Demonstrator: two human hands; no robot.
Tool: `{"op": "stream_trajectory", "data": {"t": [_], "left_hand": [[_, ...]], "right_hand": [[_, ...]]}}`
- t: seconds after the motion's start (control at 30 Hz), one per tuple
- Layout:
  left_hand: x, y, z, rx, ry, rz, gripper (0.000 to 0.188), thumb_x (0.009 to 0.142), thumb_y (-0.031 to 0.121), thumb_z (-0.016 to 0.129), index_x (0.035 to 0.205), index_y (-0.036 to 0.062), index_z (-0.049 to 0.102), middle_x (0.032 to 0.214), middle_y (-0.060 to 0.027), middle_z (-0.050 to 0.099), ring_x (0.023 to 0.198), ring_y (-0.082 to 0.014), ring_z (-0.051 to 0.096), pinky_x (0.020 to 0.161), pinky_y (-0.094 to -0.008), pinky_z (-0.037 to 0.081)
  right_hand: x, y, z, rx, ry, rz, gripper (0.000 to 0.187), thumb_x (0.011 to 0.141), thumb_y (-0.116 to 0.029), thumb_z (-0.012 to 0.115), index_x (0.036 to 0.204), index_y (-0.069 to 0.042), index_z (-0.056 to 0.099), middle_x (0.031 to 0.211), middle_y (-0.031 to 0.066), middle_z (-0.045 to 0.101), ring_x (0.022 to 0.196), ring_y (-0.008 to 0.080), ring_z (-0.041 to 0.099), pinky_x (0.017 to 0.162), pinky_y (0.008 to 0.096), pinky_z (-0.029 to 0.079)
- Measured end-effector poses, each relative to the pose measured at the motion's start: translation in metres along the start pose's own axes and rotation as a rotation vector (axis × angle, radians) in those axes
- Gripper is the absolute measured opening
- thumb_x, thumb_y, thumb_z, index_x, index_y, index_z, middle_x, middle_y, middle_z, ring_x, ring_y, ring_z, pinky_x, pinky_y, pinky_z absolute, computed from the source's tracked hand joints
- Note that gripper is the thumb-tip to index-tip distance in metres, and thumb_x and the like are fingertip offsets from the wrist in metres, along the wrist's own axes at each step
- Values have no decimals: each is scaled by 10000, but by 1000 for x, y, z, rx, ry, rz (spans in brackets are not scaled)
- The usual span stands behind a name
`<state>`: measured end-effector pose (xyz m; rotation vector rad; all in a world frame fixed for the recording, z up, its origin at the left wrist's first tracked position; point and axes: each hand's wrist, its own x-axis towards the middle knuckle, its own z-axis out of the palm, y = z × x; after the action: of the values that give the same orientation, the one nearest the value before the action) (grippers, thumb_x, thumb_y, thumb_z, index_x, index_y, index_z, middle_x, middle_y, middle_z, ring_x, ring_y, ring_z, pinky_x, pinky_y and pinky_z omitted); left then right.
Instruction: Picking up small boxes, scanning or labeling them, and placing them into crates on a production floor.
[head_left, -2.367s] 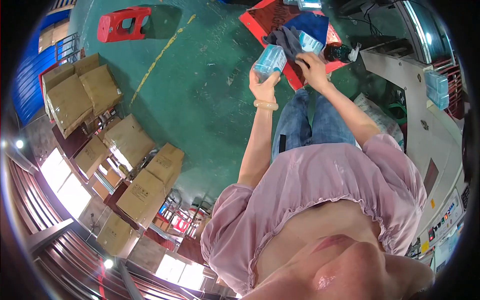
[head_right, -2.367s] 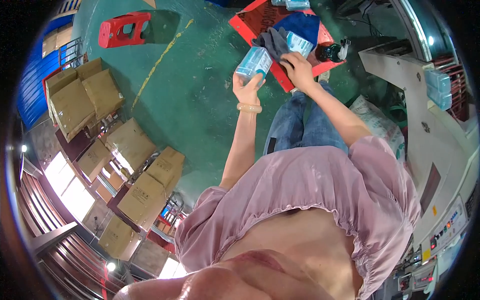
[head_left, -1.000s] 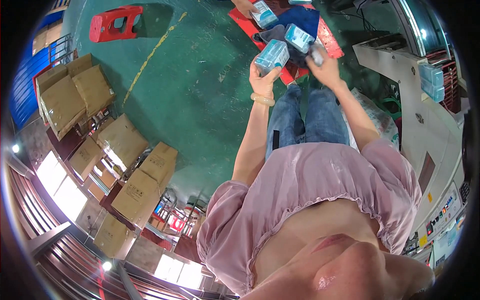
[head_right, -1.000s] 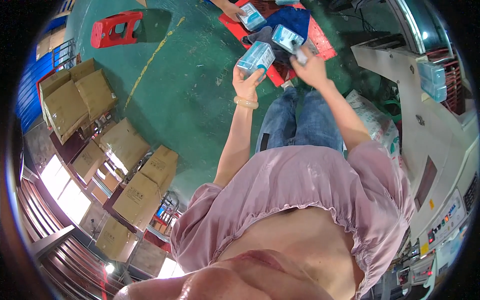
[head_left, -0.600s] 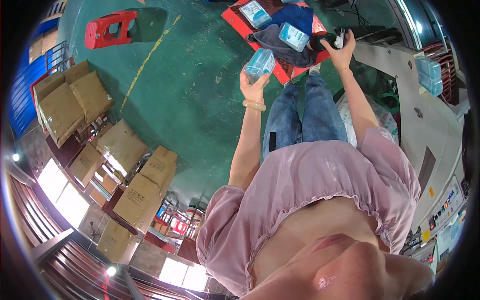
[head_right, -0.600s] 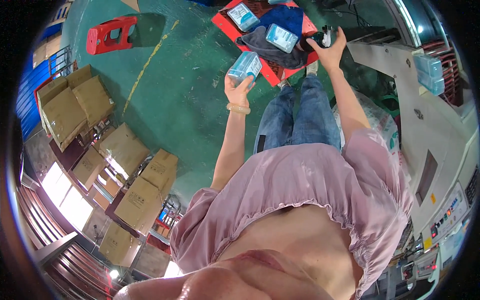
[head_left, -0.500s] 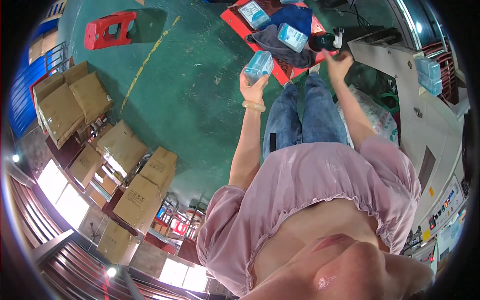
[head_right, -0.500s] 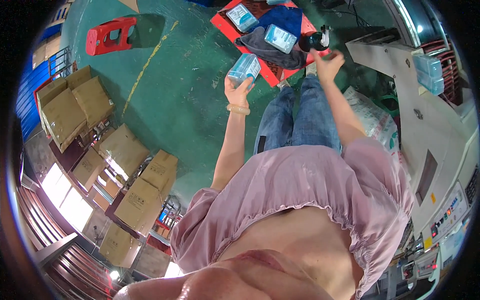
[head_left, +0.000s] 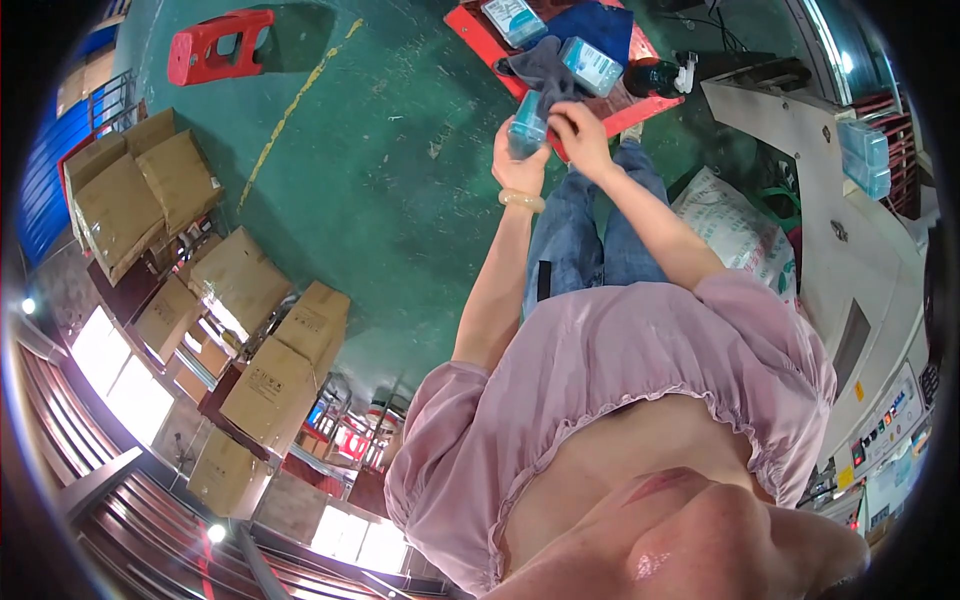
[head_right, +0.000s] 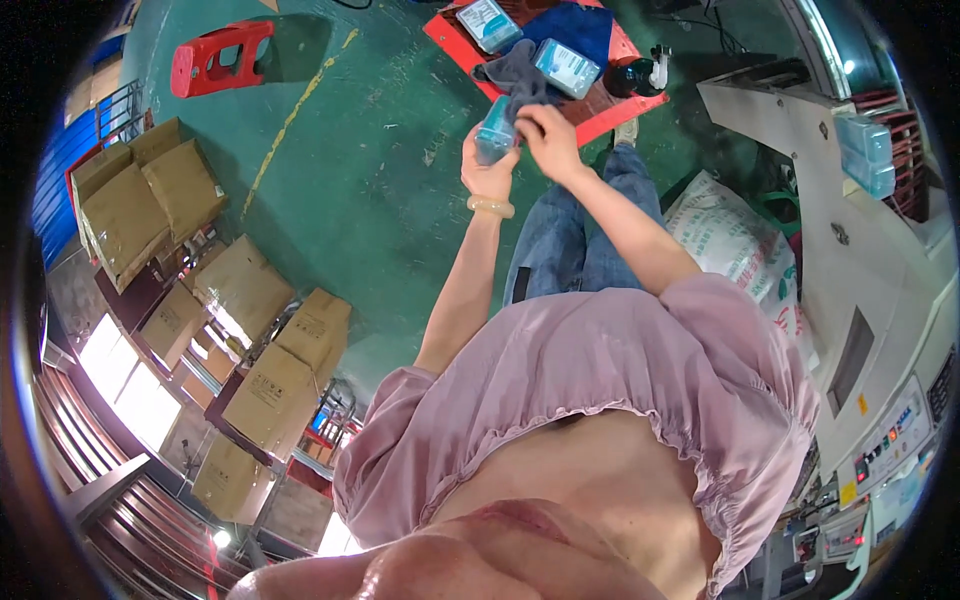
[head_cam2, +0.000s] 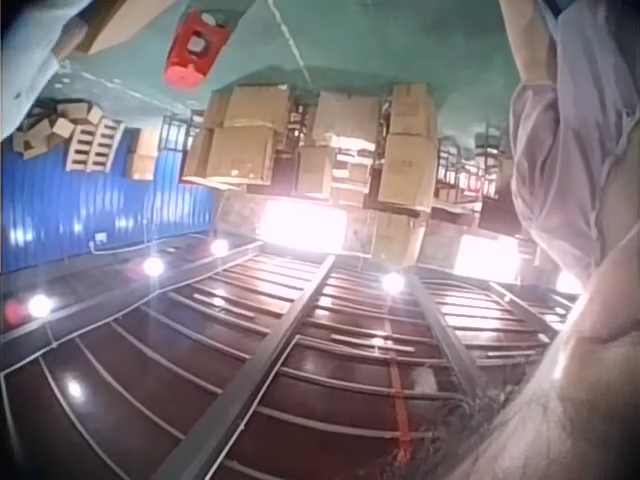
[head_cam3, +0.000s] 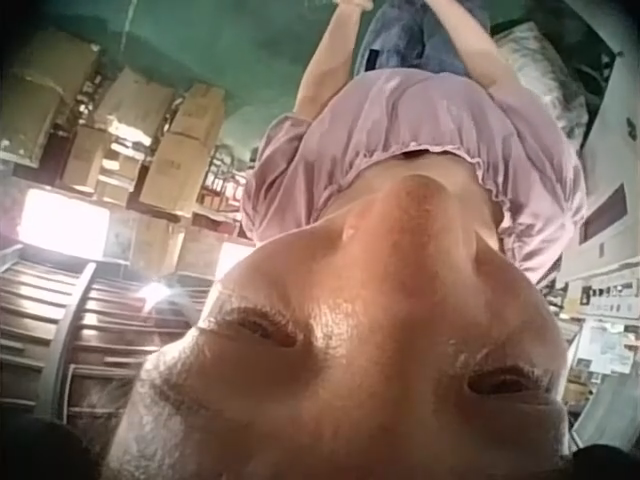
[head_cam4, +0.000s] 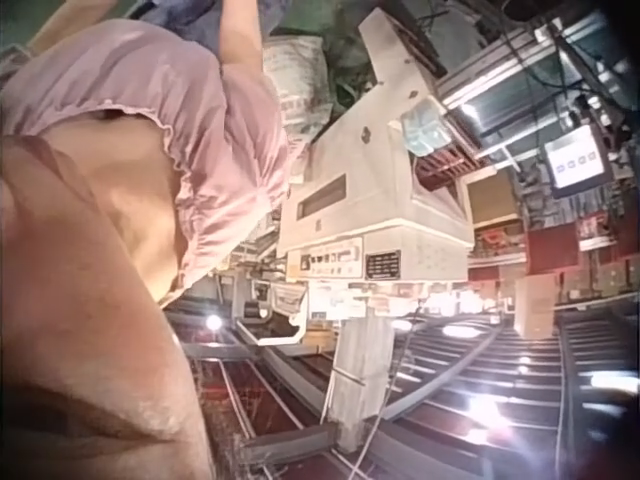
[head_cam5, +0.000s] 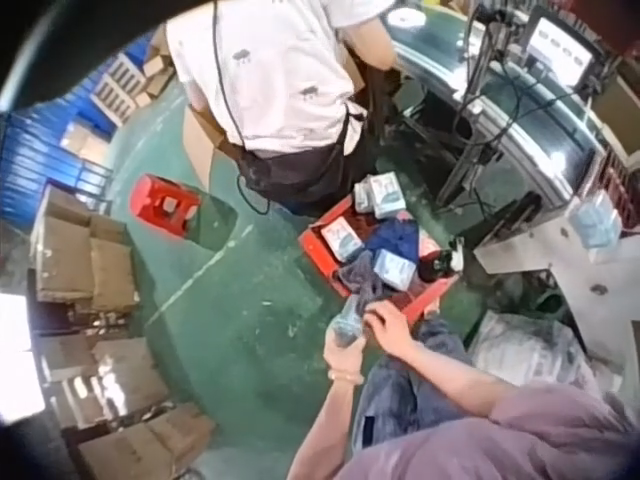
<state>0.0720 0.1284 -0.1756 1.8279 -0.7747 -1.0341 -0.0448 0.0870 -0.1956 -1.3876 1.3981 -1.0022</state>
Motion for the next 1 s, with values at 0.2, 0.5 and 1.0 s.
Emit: {"op": "stream_trajectory", "data": {"t": [0.2, 0.5, 1.0], "left_hand": [[6, -1, -3, -33, 7, -17, 599, 595, 55, 749, 1169, 63, 581, 1064, -73, 632, 934, -164, 609, 833, -303, 495], [10, 7, -2, 73, 4, 100, 517, 675, -24, 714, 1157, 65, 551, 1038, -50, 614, 875, -149, 602, 747, -289, 527], [1, 52, 11, -571, -101, -277, 521, 697, -96, 686, 1164, 54, 509, 1081, -84, 600, 911, -189, 618, 689, -355, 560]], "right_hand": [[0, -7, 6, 31, -38, 22, 137, 806, -127, 652, 918, -49, 644, 884, 116, 639, 803, 232, 631, 717, 324, 489], [7, -12, 11, 83, 11, 28, 155, 787, -124, 672, 925, -56, 658, 856, 109, 627, 782, 253, 621, 691, 326, 489], [19, 55, -25, -159, 109, 224, 230, 824, -148, 663, 997, 2, 642, 884, 132, 663, 806, 200, 648, 743, 307, 497]]}}
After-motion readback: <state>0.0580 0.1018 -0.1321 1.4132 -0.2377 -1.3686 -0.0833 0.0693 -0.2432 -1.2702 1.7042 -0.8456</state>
